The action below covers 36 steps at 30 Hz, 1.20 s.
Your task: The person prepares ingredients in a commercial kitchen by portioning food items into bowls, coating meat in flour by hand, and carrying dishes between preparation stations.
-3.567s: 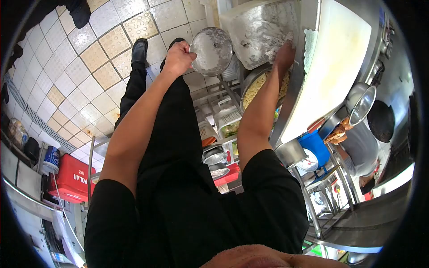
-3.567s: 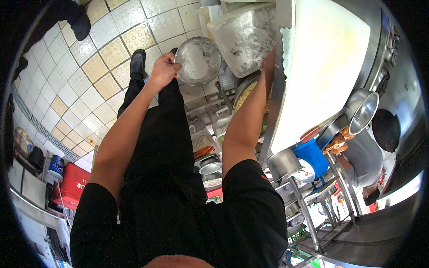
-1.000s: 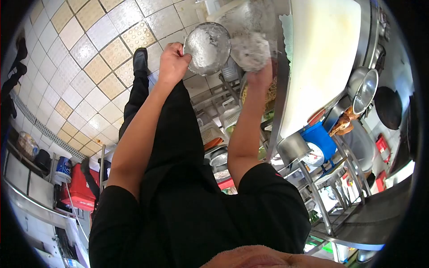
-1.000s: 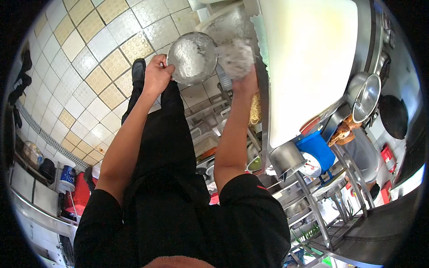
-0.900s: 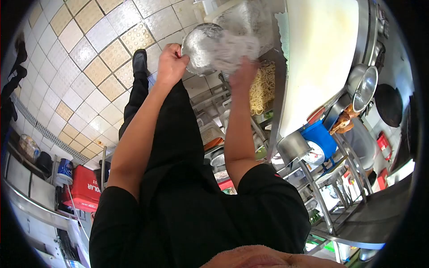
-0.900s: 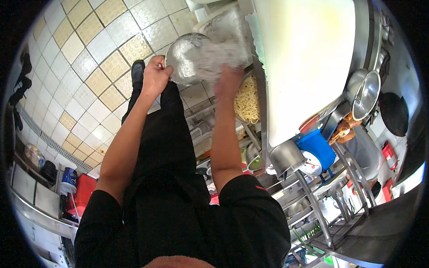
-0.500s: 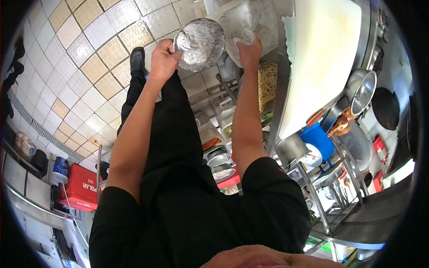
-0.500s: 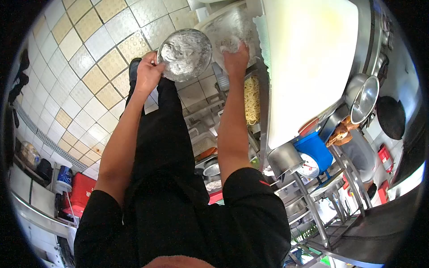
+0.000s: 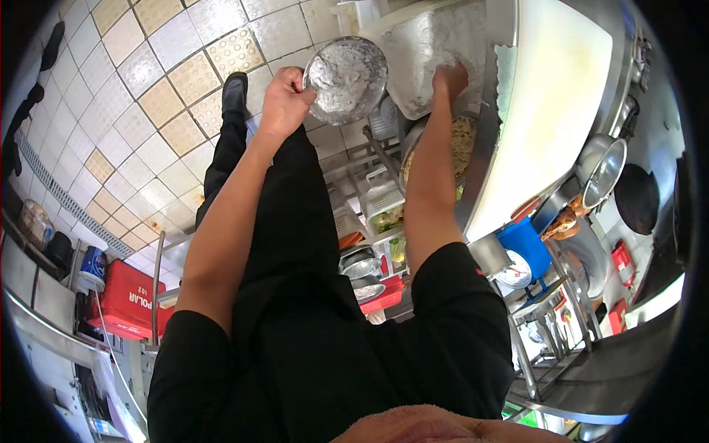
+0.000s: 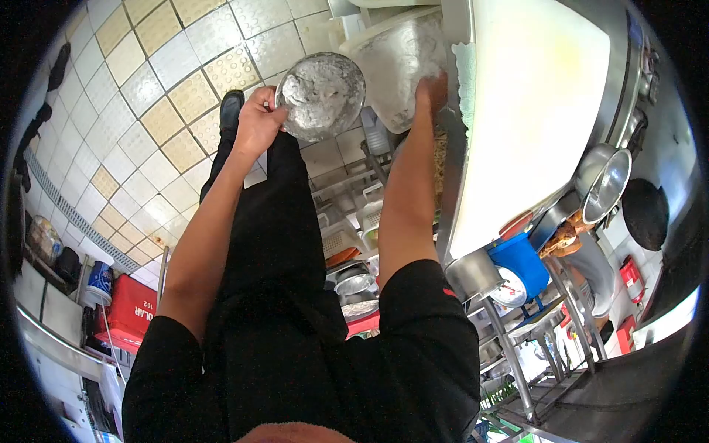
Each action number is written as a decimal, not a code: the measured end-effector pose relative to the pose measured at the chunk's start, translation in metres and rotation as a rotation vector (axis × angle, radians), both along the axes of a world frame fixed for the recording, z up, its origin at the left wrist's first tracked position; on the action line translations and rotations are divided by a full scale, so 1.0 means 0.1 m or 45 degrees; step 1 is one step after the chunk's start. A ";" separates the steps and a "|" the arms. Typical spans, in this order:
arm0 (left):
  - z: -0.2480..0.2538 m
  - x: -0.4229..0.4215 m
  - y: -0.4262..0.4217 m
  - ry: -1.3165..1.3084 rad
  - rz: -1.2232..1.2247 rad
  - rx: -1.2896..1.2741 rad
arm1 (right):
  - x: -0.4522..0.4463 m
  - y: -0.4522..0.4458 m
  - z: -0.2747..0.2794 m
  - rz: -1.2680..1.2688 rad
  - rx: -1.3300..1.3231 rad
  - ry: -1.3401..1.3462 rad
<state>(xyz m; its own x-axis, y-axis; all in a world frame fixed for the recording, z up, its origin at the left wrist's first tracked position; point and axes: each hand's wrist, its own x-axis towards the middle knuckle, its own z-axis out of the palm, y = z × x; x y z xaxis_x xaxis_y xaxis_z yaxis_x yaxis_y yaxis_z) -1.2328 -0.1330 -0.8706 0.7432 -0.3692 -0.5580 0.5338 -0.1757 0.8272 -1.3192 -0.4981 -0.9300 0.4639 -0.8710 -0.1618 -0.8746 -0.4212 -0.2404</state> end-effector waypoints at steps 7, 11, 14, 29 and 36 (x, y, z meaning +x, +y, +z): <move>-0.03 0.03 0.07 -0.047 -0.044 0.084 | 0.34 -0.08 0.05 0.098 -0.025 0.091; 0.02 0.04 0.12 0.058 -0.007 0.056 | 0.46 -0.27 -0.35 0.341 -0.113 0.004; 0.05 0.05 0.16 0.067 -0.002 0.041 | 0.53 -0.01 -0.29 0.409 -0.252 0.184; 0.17 0.12 0.19 0.115 -0.021 0.092 | 0.60 0.64 -0.02 0.549 0.411 -0.183; 0.25 0.14 0.17 0.112 0.041 0.015 | 0.30 0.47 0.67 -0.121 0.545 -0.544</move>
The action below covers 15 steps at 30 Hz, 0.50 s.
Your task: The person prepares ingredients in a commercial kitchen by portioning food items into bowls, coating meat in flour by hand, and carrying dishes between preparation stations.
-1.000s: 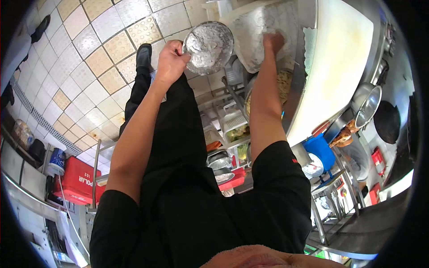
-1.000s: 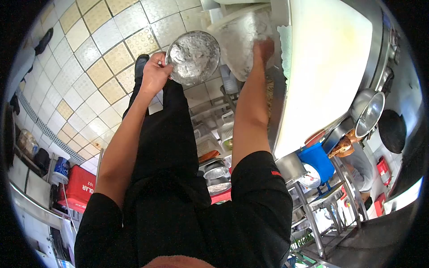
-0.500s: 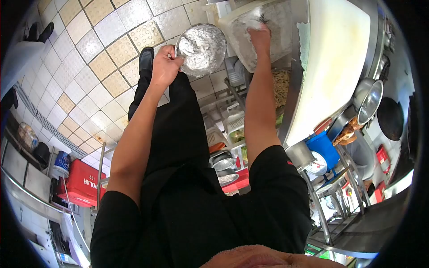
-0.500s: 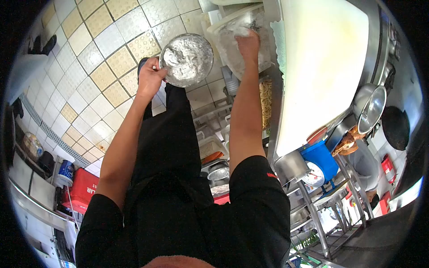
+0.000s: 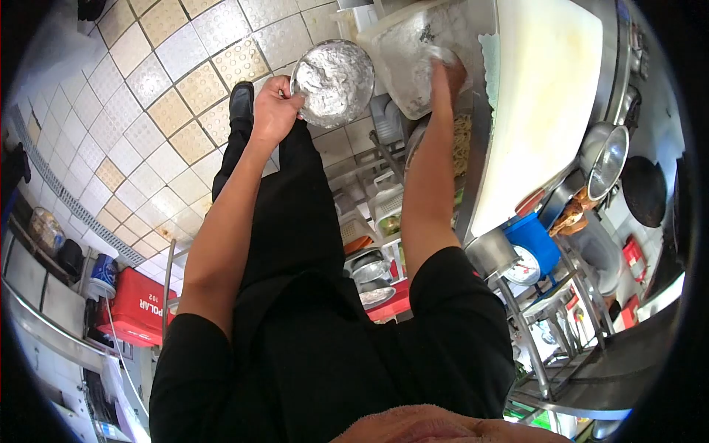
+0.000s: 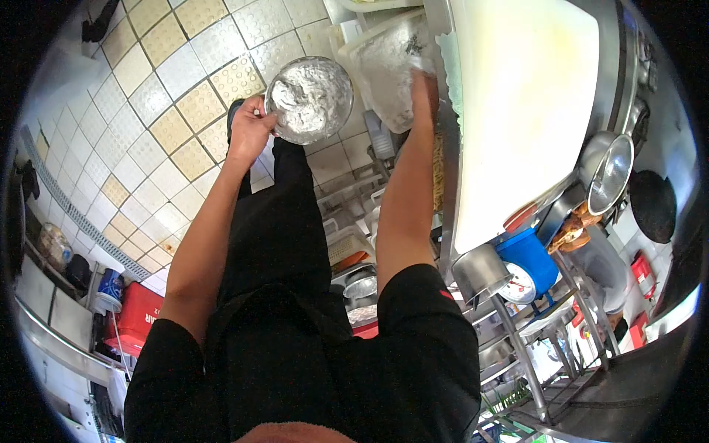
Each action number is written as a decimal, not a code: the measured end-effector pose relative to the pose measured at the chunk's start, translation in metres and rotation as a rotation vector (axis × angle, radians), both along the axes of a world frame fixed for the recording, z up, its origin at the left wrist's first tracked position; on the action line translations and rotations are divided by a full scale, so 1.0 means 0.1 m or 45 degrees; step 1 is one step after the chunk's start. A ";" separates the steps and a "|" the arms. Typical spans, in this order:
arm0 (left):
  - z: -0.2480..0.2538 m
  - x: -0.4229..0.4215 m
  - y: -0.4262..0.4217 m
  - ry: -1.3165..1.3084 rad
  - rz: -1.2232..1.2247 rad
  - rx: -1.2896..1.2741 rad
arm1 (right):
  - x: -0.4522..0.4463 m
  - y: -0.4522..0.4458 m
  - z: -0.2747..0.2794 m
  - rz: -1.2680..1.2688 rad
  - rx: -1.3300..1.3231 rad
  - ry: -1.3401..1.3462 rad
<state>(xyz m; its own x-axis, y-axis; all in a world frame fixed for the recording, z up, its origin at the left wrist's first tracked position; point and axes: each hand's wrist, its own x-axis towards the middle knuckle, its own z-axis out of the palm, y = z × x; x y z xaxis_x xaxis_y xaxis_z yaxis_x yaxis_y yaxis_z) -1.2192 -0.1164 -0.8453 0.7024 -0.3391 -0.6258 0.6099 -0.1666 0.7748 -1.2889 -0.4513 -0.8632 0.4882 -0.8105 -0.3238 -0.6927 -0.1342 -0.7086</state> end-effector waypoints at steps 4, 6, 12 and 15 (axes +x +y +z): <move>-0.03 -0.01 -0.02 0.040 -0.006 0.001 | -0.01 0.16 0.27 -0.390 0.166 -0.054; -0.05 0.00 -0.06 0.036 0.023 0.005 | 0.21 0.39 0.69 -0.613 0.306 -0.079; -0.02 0.07 -0.07 0.093 0.023 -0.013 | -0.10 0.57 0.60 -0.366 0.435 -0.171; 0.11 0.12 -0.09 0.102 0.008 -0.003 | -0.07 1.04 0.60 0.262 0.625 -0.193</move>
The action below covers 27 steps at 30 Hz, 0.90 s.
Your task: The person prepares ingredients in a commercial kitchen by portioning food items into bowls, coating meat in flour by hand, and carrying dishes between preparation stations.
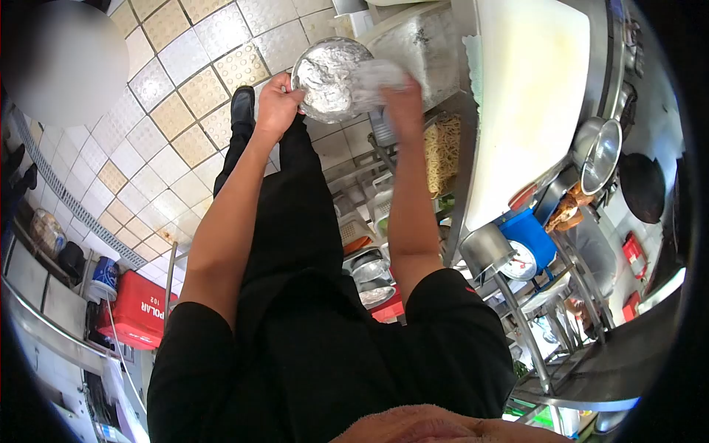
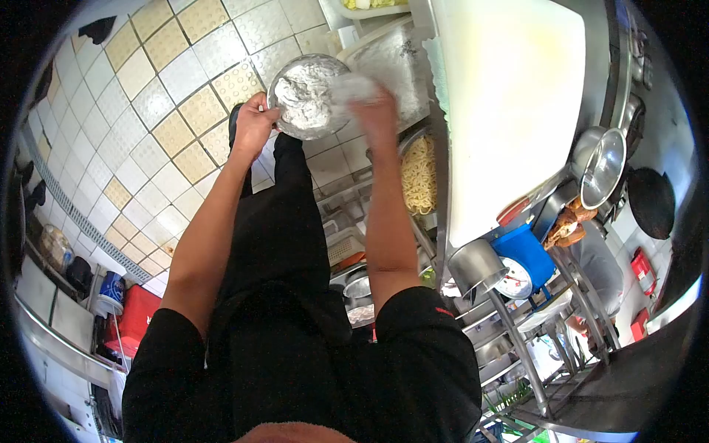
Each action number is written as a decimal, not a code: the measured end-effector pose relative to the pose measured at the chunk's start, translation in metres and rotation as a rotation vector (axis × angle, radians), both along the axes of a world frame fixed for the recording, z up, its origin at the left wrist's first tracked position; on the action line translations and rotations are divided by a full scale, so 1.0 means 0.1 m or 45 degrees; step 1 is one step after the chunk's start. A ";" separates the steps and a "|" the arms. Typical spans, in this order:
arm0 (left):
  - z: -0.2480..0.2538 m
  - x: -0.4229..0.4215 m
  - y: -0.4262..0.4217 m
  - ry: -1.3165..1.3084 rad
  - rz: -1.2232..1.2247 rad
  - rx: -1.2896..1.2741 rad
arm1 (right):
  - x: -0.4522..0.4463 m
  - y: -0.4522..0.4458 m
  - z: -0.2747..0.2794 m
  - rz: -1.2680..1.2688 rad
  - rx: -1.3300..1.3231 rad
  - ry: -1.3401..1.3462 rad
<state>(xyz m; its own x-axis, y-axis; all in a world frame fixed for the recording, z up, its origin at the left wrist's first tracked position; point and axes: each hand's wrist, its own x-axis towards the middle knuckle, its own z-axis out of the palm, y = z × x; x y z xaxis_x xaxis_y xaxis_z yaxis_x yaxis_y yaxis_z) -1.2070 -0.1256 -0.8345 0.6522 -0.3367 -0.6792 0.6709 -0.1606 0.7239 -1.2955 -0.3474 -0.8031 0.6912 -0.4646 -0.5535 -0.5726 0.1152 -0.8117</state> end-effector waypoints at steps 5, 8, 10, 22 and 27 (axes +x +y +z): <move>0.20 0.03 0.07 -0.108 -0.011 0.010 | 0.32 0.78 0.53 0.586 -1.106 0.026; 0.56 0.05 0.15 -0.081 0.065 -0.064 | 0.34 1.00 0.94 0.489 -0.913 0.096; 0.87 0.11 0.18 -0.093 0.095 -0.142 | 0.40 1.08 1.11 0.560 -0.982 0.025; 2.21 0.75 0.40 -0.339 0.031 -0.132 | 1.17 0.89 2.84 0.571 -1.159 -0.245; 2.55 0.88 0.45 -0.336 0.088 -0.249 | 1.34 0.98 3.55 0.587 -1.142 -0.249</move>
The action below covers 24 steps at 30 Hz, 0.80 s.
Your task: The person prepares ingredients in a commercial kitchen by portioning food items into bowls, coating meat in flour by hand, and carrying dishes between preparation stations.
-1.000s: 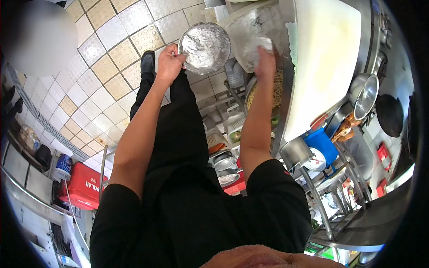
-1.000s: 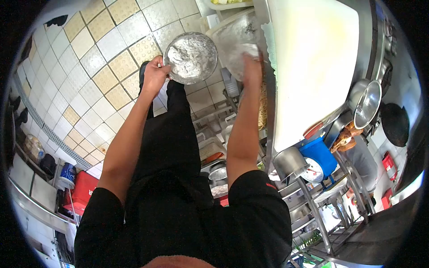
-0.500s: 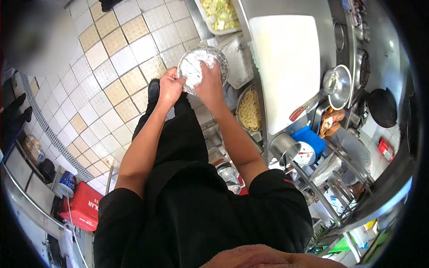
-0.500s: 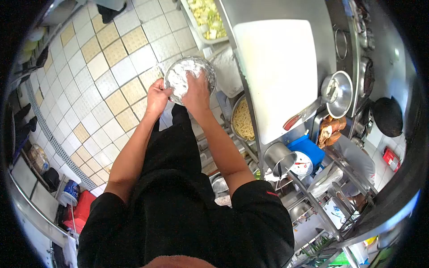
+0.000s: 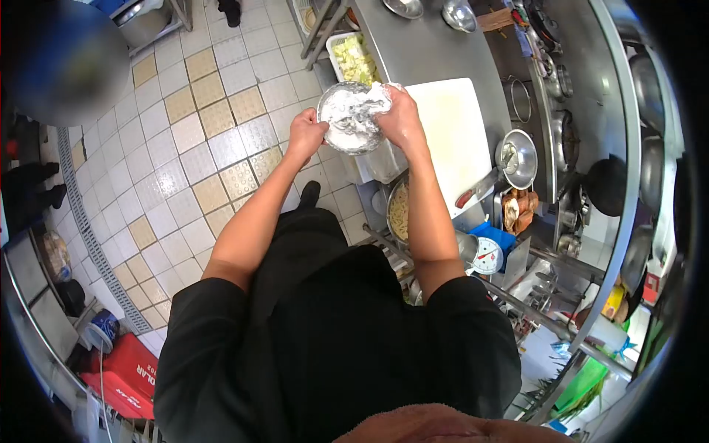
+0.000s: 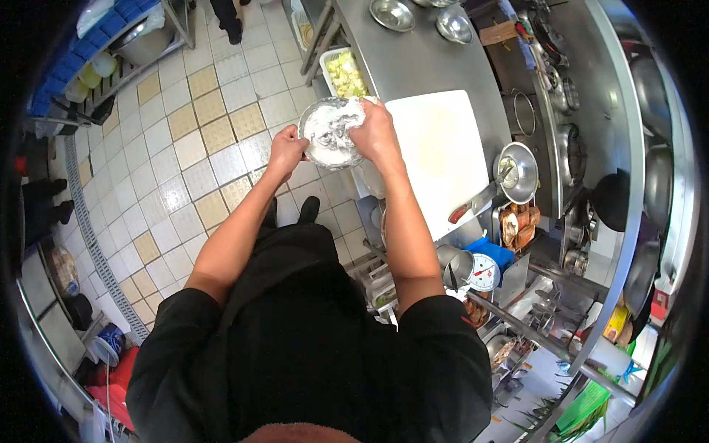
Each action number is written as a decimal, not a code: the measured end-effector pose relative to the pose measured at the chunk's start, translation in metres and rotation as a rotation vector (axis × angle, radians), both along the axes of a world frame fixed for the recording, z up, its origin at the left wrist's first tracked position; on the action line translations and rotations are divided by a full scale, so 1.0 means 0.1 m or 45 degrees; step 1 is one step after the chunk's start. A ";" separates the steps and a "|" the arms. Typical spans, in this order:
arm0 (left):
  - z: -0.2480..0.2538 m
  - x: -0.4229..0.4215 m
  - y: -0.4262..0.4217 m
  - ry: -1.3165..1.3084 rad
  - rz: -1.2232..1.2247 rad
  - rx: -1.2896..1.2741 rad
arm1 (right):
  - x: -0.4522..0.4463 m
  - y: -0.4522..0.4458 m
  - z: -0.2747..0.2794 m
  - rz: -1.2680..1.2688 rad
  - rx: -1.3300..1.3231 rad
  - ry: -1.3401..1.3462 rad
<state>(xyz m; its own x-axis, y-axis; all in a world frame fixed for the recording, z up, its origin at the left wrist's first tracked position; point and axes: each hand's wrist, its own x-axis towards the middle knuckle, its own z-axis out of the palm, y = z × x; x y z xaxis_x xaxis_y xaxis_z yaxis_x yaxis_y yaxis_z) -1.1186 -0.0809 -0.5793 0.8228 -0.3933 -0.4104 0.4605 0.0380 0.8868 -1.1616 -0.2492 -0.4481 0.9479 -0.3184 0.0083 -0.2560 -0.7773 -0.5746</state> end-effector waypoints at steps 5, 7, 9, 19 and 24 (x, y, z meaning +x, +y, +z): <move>0.16 0.13 0.06 0.040 0.013 -0.062 | 0.11 0.16 0.54 0.071 0.010 -0.046; 0.34 0.16 0.12 0.046 -0.007 -0.053 | 0.16 0.18 0.64 0.121 -0.037 -0.068; 0.36 0.20 0.15 0.035 -0.025 -0.084 | 0.22 0.20 0.68 0.127 -0.079 -0.117; 0.46 0.56 0.31 0.022 0.004 -0.184 | 0.56 0.47 0.85 0.022 -0.178 -0.406; 0.48 0.77 0.45 -0.027 -0.033 -0.161 | 0.73 0.54 1.27 0.069 -0.245 -0.485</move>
<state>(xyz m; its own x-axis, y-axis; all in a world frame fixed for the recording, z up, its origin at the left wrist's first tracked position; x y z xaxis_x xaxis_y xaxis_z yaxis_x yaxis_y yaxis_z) -1.0419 -0.0358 -0.5315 0.8194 -0.4623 -0.3390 0.4442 0.1382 0.8852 -1.0886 -0.1951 -0.3211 0.8811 -0.2265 0.4152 -0.0095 -0.8861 -0.4633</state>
